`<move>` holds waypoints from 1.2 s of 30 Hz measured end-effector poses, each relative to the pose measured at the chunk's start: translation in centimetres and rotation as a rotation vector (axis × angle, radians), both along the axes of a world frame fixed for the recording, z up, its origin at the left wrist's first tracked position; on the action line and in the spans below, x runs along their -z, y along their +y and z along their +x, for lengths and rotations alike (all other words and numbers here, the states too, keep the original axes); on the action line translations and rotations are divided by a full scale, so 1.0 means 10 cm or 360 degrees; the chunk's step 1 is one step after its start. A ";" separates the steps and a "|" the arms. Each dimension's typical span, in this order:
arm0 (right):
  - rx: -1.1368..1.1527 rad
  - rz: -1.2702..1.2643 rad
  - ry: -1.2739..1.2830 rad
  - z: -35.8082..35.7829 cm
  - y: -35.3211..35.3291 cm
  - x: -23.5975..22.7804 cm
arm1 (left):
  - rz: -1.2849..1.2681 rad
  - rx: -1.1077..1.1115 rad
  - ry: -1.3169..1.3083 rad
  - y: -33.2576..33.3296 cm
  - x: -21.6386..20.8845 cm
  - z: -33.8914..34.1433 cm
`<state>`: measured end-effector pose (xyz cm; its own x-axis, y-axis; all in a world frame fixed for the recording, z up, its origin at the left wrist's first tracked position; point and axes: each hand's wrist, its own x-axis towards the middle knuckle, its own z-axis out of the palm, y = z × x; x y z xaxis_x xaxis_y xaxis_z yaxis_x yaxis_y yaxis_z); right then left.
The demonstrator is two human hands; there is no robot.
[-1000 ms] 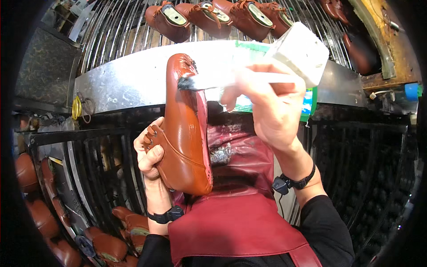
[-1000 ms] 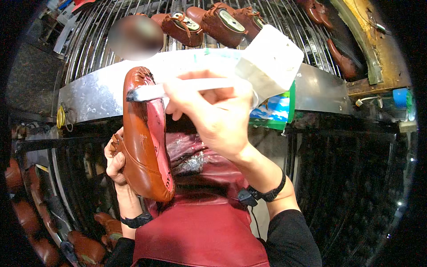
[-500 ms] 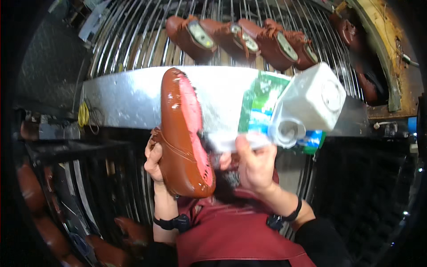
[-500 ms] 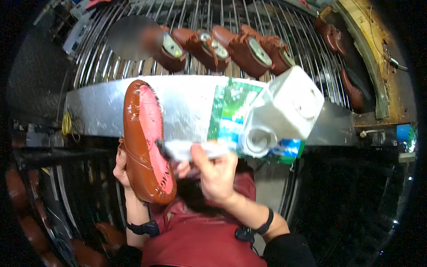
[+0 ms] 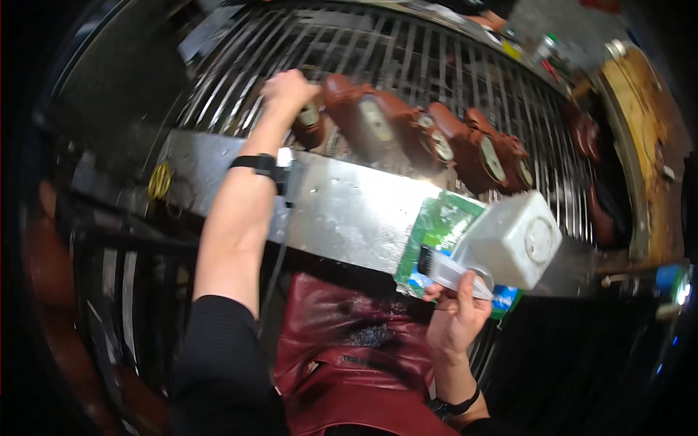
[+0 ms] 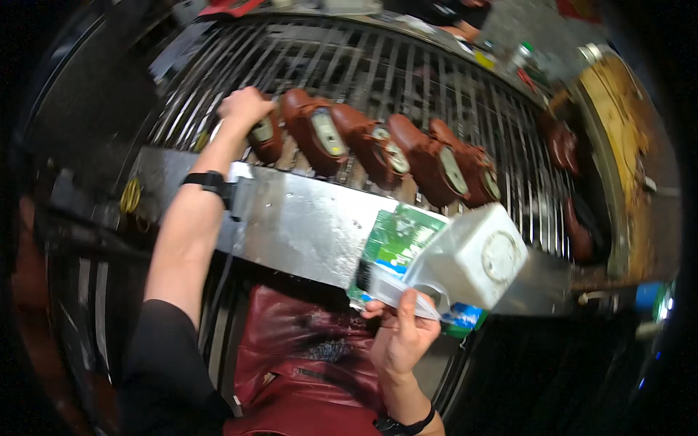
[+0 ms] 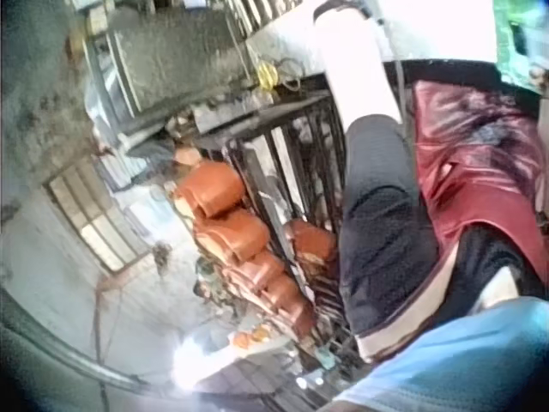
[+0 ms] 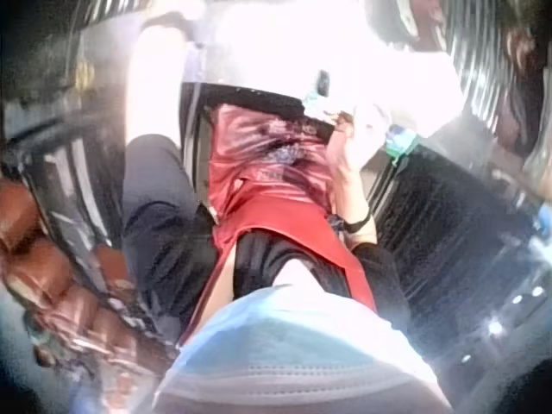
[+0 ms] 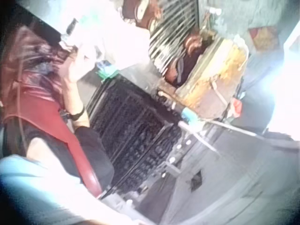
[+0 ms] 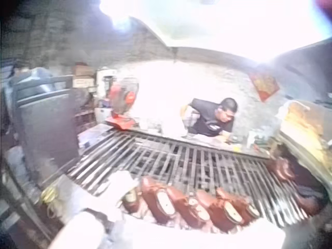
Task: Applying a liquid substance (glue or finish) to the bottom edges of leather shoes using a hand-held brush.
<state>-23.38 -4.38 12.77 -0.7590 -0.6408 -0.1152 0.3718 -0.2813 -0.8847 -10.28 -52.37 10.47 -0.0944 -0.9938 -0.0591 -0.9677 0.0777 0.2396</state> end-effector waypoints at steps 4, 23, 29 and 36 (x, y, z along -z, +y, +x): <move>0.0015 0.0132 0.0230 -0.15 0.15 0.11 | -0.0338 -0.0262 0.0419 1.02 0.16 0.36; 0.0133 0.0047 0.0311 -0.35 0.73 0.34 | 0.0563 -0.1295 -0.0119 5.72 0.70 4.45; 0.0411 0.0380 0.0990 -0.57 0.96 0.58 | 0.0394 -0.0576 0.2289 5.31 0.98 3.40; 0.0385 0.0477 0.0752 -0.50 0.74 0.65 | 0.0143 -0.0046 0.2903 4.11 0.64 2.05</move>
